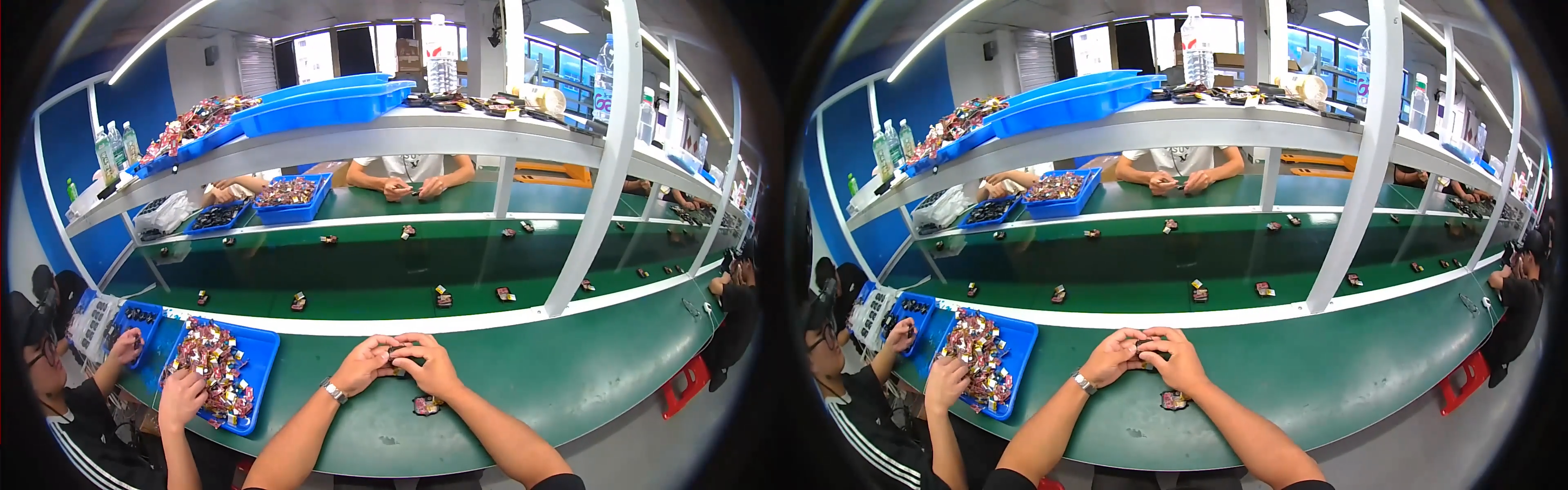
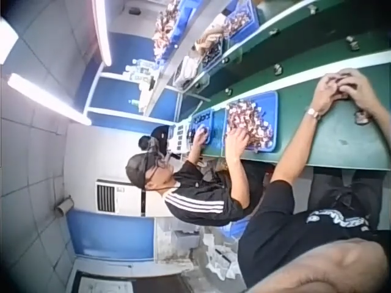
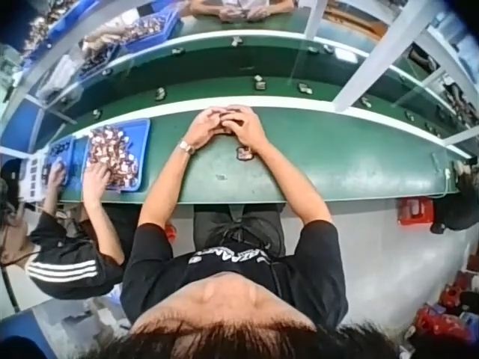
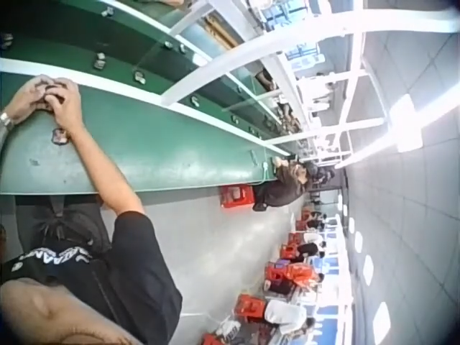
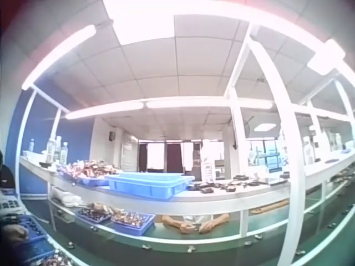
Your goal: Assembling small electronic or plastic components on a production line.
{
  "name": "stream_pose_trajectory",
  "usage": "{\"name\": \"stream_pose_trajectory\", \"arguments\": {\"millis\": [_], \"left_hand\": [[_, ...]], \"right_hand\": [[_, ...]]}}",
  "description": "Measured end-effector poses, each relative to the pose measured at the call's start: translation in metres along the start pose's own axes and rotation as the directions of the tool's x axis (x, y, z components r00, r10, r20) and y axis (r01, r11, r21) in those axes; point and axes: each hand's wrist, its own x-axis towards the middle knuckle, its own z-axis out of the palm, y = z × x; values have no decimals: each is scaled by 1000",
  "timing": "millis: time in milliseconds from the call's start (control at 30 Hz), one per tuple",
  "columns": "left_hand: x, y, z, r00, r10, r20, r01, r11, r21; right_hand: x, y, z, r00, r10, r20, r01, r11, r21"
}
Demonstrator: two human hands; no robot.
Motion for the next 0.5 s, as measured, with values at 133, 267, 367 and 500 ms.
{"name": "stream_pose_trajectory", "arguments": {"millis": [133,267,367,500], "left_hand": [[0,-2,-3,999,19,34,-18,1000,-18],[1,-6,-10,998,8,70,-7,1000,-21],[2,-7,-9,997,17,75,-15,999,-32],[1,-8,-9,999,31,40,-31,999,-8]], "right_hand": [[0,-3,-1,999,28,17,-27,999,-42],[-2,-5,1,999,-47,-4,46,988,-149],[-1,-4,2,996,-83,-17,79,981,-175],[0,-8,7,995,-98,-23,95,989,-112]]}}
